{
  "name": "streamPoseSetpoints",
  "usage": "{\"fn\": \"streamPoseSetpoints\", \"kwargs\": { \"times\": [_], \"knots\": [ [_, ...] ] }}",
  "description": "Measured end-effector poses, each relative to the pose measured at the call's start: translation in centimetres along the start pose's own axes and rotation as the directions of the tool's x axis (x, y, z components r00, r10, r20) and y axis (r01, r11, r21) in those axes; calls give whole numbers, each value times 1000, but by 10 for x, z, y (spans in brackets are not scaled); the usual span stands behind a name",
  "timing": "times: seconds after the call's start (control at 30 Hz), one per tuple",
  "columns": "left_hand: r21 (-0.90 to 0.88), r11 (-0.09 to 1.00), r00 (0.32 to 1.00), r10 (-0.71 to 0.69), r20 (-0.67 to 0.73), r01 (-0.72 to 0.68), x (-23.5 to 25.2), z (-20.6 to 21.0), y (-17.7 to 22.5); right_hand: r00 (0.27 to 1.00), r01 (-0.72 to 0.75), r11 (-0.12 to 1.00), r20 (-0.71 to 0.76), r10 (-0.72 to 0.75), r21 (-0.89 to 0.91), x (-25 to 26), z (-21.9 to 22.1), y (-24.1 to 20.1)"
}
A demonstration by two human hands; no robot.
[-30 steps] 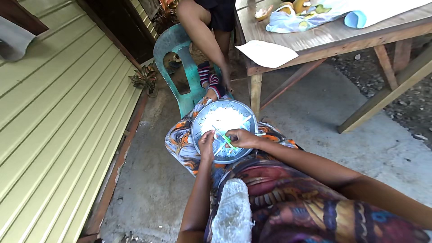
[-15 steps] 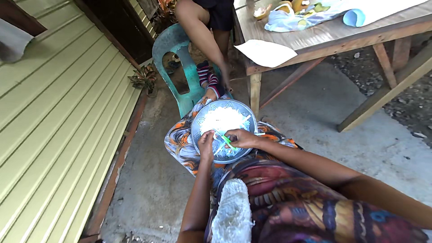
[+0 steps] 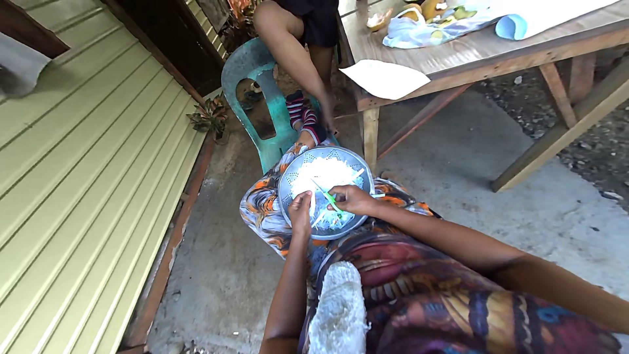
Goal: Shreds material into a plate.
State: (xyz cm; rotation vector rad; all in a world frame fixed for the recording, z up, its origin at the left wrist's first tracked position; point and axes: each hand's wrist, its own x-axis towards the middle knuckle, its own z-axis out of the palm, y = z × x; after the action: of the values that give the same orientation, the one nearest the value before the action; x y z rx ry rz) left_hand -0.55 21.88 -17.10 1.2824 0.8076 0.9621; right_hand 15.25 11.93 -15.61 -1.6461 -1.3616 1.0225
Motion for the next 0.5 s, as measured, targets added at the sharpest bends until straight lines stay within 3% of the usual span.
{"fn": "streamPoseSetpoints", "kwargs": {
  "times": [0.5],
  "knots": [
    [30,1000,1000,3,-3,-3,1,-1,-2,998,21,1000,57,-21,-2,-1,-1,1]
  ]
}}
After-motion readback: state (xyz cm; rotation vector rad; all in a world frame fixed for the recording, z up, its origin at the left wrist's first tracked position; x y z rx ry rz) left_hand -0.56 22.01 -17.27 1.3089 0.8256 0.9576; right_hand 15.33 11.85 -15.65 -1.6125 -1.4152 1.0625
